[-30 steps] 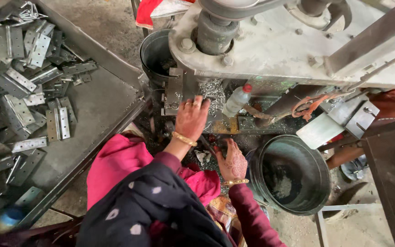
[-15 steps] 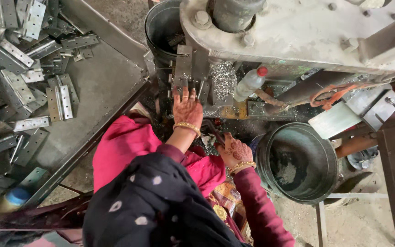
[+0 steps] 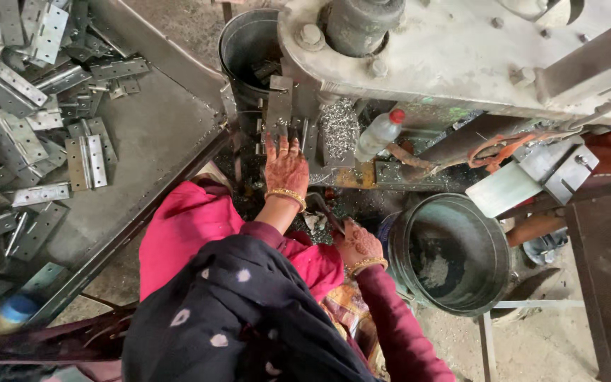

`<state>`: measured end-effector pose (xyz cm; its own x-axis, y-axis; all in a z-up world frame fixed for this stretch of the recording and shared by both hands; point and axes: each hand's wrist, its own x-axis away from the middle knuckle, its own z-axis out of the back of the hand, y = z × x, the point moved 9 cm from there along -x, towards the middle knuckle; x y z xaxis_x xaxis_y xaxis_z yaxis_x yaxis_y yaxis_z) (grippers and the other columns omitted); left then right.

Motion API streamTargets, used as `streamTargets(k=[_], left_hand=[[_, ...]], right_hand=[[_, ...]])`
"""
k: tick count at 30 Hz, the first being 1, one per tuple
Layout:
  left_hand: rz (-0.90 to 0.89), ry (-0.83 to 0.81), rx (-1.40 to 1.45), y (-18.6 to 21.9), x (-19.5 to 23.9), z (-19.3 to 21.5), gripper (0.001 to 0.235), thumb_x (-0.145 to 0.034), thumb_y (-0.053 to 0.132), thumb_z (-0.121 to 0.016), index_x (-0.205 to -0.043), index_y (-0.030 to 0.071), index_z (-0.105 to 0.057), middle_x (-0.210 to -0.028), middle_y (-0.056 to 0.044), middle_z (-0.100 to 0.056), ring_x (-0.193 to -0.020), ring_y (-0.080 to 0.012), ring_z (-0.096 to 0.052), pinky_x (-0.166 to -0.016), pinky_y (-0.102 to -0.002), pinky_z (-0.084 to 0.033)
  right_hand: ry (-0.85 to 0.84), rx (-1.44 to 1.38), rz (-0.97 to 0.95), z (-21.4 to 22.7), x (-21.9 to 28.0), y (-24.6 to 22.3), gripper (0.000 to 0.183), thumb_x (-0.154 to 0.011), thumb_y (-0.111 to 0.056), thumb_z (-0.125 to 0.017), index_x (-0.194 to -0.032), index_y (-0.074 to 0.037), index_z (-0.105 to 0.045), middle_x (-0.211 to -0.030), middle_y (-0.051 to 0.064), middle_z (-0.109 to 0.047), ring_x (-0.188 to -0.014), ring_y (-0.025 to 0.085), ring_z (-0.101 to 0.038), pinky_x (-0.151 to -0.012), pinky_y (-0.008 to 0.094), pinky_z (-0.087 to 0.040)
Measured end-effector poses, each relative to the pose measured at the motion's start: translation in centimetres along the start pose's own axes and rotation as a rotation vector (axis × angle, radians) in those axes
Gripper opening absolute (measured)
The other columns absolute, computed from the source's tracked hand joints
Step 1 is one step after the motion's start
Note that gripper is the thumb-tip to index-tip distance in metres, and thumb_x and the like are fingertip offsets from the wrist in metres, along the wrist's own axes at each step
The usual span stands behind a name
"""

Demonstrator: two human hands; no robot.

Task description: The person places metal hinge components into a drilling machine one by one, activates the drill, and then removes the finished pieces, placing them into a large metal container.

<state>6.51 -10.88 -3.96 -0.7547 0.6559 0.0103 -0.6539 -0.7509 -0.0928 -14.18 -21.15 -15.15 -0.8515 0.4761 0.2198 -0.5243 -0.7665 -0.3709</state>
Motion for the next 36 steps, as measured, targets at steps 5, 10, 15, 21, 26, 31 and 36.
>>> streamTargets(k=[5, 10, 15, 21, 26, 31, 36], left_hand=[[0.051, 0.197, 0.042, -0.1, 0.3, 1.0, 0.048, -0.101, 0.022, -0.04, -0.14, 0.005, -0.062, -0.157, -0.006, -0.047, -0.154, -0.0291, -0.027, -0.124, -0.059, -0.003], [0.02, 0.023, 0.085, -1.1, -0.8, 1.6, 0.042, -0.102, 0.023, -0.041, -0.133, 0.009, -0.066, -0.16, -0.007, -0.044, -0.154, -0.0299, -0.024, -0.124, -0.061, -0.003], [0.043, -0.017, 0.078, -0.1, -2.6, 1.3, 0.037, -0.098, 0.02, -0.048, -0.123, 0.012, -0.073, -0.162, -0.008, -0.044, -0.156, -0.0301, -0.026, -0.123, -0.056, -0.009], [0.015, 0.044, 0.086, -0.9, -1.9, 1.5, 0.035, -0.099, 0.02, -0.048, -0.122, 0.011, -0.074, -0.155, -0.007, -0.049, -0.151, -0.0309, -0.03, -0.125, -0.06, -0.005], [0.053, 0.0, 0.072, -0.9, -4.0, 2.1, 0.036, -0.103, 0.021, -0.044, -0.123, 0.012, -0.073, -0.16, -0.007, -0.044, -0.155, -0.0321, -0.027, -0.125, -0.058, -0.005], [0.081, 0.077, 0.156, -1.9, -2.9, 2.0, 0.044, -0.098, 0.019, -0.044, -0.136, 0.012, -0.063, -0.159, -0.006, -0.041, -0.151, -0.0308, -0.027, -0.123, -0.06, -0.005], [0.03, -0.101, 0.038, -1.3, -4.5, 2.1, 0.045, -0.102, 0.02, -0.042, -0.142, 0.011, -0.059, -0.164, -0.005, -0.036, -0.154, -0.0306, -0.021, -0.124, -0.063, -0.002]], right_hand=[[0.08, -0.16, 0.104, -7.5, -0.5, 2.9, 0.04, -0.09, -0.046, -0.067, -0.101, -0.008, -0.062, -0.09, 0.022, -0.072, -0.089, 0.046, -0.068, -0.073, 0.055, -0.052], [0.007, -0.119, 0.044, -3.5, -1.3, 1.9, 0.039, -0.091, -0.045, -0.067, -0.108, -0.01, -0.063, -0.094, 0.023, -0.072, -0.09, 0.046, -0.069, -0.074, 0.055, -0.053], [-0.006, -0.155, -0.083, -2.4, -0.3, 1.2, 0.039, -0.088, -0.045, -0.069, -0.105, -0.01, -0.065, -0.093, 0.024, -0.072, -0.088, 0.045, -0.069, -0.074, 0.054, -0.053], [-0.054, -0.211, -0.042, -3.9, -0.2, 1.2, 0.041, -0.086, -0.046, -0.072, -0.096, -0.007, -0.066, -0.09, 0.024, -0.072, -0.087, 0.044, -0.07, -0.074, 0.053, -0.054], [-0.049, -0.101, -0.157, -1.5, -1.3, 2.1, 0.04, -0.088, -0.048, -0.071, -0.1, -0.01, -0.066, -0.095, 0.024, -0.071, -0.092, 0.048, -0.066, -0.075, 0.056, -0.05], [-0.014, -0.241, -0.013, -5.0, -0.5, 1.7, 0.046, -0.085, -0.049, -0.073, -0.098, -0.005, -0.064, -0.09, 0.026, -0.07, -0.086, 0.047, -0.068, -0.073, 0.055, -0.053], [-0.008, -0.107, 0.013, -1.7, -0.9, 1.6, 0.038, -0.088, -0.047, -0.066, -0.101, -0.012, -0.065, -0.091, 0.021, -0.074, -0.088, 0.045, -0.07, -0.072, 0.055, -0.053]])
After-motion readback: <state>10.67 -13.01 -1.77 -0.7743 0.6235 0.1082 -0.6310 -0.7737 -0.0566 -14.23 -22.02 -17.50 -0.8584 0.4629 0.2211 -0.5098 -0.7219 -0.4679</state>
